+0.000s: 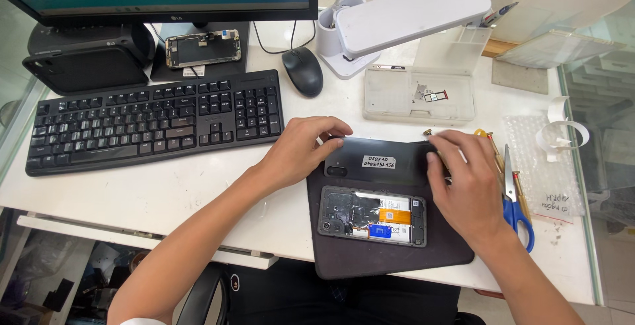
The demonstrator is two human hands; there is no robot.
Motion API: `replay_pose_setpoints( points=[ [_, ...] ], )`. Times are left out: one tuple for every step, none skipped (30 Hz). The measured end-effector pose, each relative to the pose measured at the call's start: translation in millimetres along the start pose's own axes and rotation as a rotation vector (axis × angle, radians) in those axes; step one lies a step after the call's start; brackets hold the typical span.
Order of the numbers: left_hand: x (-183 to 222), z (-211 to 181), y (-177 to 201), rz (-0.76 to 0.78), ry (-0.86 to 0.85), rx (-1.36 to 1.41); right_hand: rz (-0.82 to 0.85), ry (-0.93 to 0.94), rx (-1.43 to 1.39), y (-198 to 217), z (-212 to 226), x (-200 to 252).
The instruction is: The person reassembles a smartphone by connecting ribbon cables, placing the battery, and securing the back cover with screws. They use tweezers and a screwdriver to manipulate small components and fasteners on a workbench.
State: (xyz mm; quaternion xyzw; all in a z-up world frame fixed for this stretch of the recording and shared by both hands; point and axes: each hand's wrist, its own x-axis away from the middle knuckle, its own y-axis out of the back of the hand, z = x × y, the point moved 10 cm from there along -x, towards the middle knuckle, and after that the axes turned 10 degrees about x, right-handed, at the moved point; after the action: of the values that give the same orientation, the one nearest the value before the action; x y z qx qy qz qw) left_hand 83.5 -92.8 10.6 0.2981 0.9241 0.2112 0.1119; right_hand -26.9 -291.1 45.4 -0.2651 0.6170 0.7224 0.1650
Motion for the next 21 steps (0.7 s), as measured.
replay_pose_setpoints(
  points=[
    [0, -7, 2, -0.011, -0.051, -0.001, 0.036, 0.044, -0.041, -2, 5, -3],
    [1, -14, 4, -0.022, -0.101, -0.002, 0.071, 0.088, -0.082, -5, 11, -5],
    [1, -12, 5, -0.029, -0.065, 0.012, 0.106, 0.133, -0.122, -7, 18, -7],
    [2, -10, 5, -0.036, -0.028, 0.026, 0.130, 0.163, -0.123, -9, 23, -9],
    [4, -7, 5, -0.043, 0.009, 0.041, 0.156, 0.192, -0.124, -11, 28, -10],
    [6, -4, 5, -0.049, 0.047, 0.089, 0.183, 0.221, -0.124, -13, 33, -10],
    [6, -1, 6, -0.057, 0.081, 0.135, 0.180, 0.253, -0.099, -13, 38, -12],
    [7, 3, 7, -0.064, 0.116, 0.181, 0.178, 0.285, -0.074, -14, 43, -13],
    [7, 5, 8, -0.074, 0.115, 0.250, 0.180, 0.316, -0.052, -14, 48, -13],
    [6, 7, 10, -0.083, 0.114, 0.318, 0.192, 0.321, -0.039, -17, 50, -14],
    [5, 9, 12, -0.092, 0.111, 0.387, 0.204, 0.327, -0.025, -20, 49, -17],
    [5, 12, 12, -0.081, 0.123, 0.389, 0.216, 0.333, -0.011, -22, 50, -19],
    [5, 15, 12, -0.070, 0.131, 0.388, 0.215, 0.335, -0.019, -22, 49, -22],
    [5, 18, 13, -0.060, 0.139, 0.388, 0.213, 0.338, -0.027, -22, 49, -25],
    [7, 18, 18, -0.087, 0.120, 0.357, 0.211, 0.342, -0.034, -22, 49, -27],
    [10, 18, 22, -0.114, 0.101, 0.326, 0.198, 0.345, -0.028, -21, 49, -29],
    [15, 17, 25, -0.137, 0.085, 0.297, 0.189, 0.344, -0.022, -20, 49, -29],
    [24, 7, 32, -0.196, -0.012, 0.171, 0.181, 0.343, -0.015, -18, 49, -29],
    [38, -4, 39, -0.257, -0.111, 0.043, 0.174, 0.343, -0.015, -17, 50, -30],
    [54, -17, 43, -0.317, -0.208, -0.085, 0.167, 0.343, -0.016, -16, 51, -31],
    [69, -26, 38, -0.313, -0.254, -0.168, 0.160, 0.340, -0.016, -14, 51, -33]
  ],
)
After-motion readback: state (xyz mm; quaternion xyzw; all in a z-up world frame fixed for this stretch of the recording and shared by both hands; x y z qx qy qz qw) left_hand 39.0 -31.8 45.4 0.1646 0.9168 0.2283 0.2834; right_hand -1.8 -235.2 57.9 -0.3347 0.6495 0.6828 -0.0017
